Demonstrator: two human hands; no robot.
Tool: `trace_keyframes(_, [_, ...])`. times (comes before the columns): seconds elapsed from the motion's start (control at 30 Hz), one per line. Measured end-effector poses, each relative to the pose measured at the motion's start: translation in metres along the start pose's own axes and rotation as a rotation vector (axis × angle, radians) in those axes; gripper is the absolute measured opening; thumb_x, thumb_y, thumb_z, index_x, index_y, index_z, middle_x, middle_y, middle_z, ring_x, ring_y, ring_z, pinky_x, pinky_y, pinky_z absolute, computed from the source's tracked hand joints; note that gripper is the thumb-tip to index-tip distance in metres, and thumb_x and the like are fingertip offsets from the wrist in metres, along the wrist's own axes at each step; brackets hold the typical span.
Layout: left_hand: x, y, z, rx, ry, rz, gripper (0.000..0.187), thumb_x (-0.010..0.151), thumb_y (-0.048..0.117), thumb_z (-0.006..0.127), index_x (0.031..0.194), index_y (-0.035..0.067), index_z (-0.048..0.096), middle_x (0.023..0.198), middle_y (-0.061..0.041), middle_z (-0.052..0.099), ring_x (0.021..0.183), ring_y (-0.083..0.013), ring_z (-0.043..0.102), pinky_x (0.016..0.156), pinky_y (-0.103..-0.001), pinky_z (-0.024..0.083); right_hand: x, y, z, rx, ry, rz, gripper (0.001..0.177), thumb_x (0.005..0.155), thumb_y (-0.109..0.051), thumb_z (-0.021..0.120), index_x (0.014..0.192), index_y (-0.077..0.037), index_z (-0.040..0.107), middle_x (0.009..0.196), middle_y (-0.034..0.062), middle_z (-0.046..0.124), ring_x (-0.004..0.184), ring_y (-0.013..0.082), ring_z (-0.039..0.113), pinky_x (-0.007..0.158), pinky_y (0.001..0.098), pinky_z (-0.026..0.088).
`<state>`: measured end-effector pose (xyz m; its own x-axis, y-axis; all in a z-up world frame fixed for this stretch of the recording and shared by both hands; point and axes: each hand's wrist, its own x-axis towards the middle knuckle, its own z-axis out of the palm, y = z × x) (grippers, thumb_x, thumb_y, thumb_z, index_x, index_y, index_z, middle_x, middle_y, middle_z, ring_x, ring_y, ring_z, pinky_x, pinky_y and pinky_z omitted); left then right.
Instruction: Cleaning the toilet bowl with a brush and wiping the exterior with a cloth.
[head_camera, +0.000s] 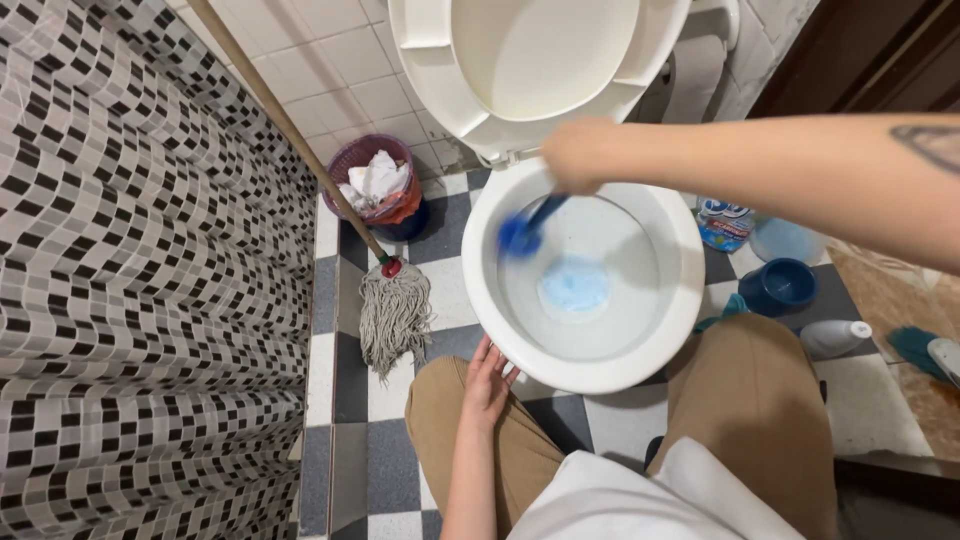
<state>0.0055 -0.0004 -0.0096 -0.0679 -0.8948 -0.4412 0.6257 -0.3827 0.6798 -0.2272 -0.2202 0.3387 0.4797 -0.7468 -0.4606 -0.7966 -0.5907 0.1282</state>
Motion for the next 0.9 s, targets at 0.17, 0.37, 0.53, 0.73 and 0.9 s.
trace_keyframes(0.17, [-0.007,0.004,0.005,-0.015,-0.002,-0.014,0.062,0.097,0.027,0.068,0.154,0.027,0.044,0.141,0.004,0.062,0.121,-0.0194,0.062,0.100,-0.050,0.050,-0.032,0.077,0.122,0.533,0.230,0.411,0.030,0.089,-0.027,0.075,0.101,0.000,0.080,0.070,0.0177,0.077,0.056,0.0321,0.076,0.047,0.0430,0.060])
trace_keyframes(0.37, [-0.002,0.003,-0.001,-0.008,-0.001,-0.040,0.060,0.097,0.027,0.069,0.153,0.026,0.047,0.139,0.002,0.063,0.122,-0.0204,0.062,0.101,-0.052,0.049,-0.140,-0.074,0.176,1.085,0.004,0.320,0.042,0.098,-0.019,0.051,0.119,0.009,0.074,0.104,0.0361,0.076,0.099,0.0477,0.076,0.080,0.0565,0.062])
trace_keyframes(0.53, [-0.015,0.021,0.019,-0.026,0.058,-0.060,0.073,0.081,0.021,0.078,0.149,0.017,0.053,0.120,-0.003,0.072,0.110,-0.0210,0.065,0.094,-0.047,0.054,-0.185,-0.080,0.161,1.009,-0.129,0.305,0.038,0.101,-0.036,0.048,0.128,-0.031,0.075,0.098,-0.0083,0.077,0.092,0.0093,0.070,0.088,0.0243,0.054])
trace_keyframes(0.73, [-0.008,0.003,0.011,-0.060,0.063,-0.055,0.073,0.083,0.027,0.076,0.151,0.022,0.050,0.120,0.000,0.070,0.110,-0.0177,0.061,0.091,-0.041,0.049,-0.128,-0.089,0.207,1.131,0.109,0.366,0.023,0.104,-0.027,0.046,0.109,-0.018,0.066,0.087,0.0043,0.074,0.072,0.0175,0.064,0.069,0.0336,0.046])
trace_keyframes(0.9, [-0.001,0.001,0.011,-0.057,0.006,-0.016,0.054,0.091,0.026,0.071,0.142,0.022,0.056,0.111,0.003,0.072,0.100,-0.0120,0.064,0.086,-0.035,0.050,-0.169,-0.097,0.231,1.077,0.147,0.278,0.040,0.095,-0.034,0.056,0.132,-0.032,0.071,0.130,-0.0069,0.078,0.123,0.0137,0.074,0.104,0.0286,0.054])
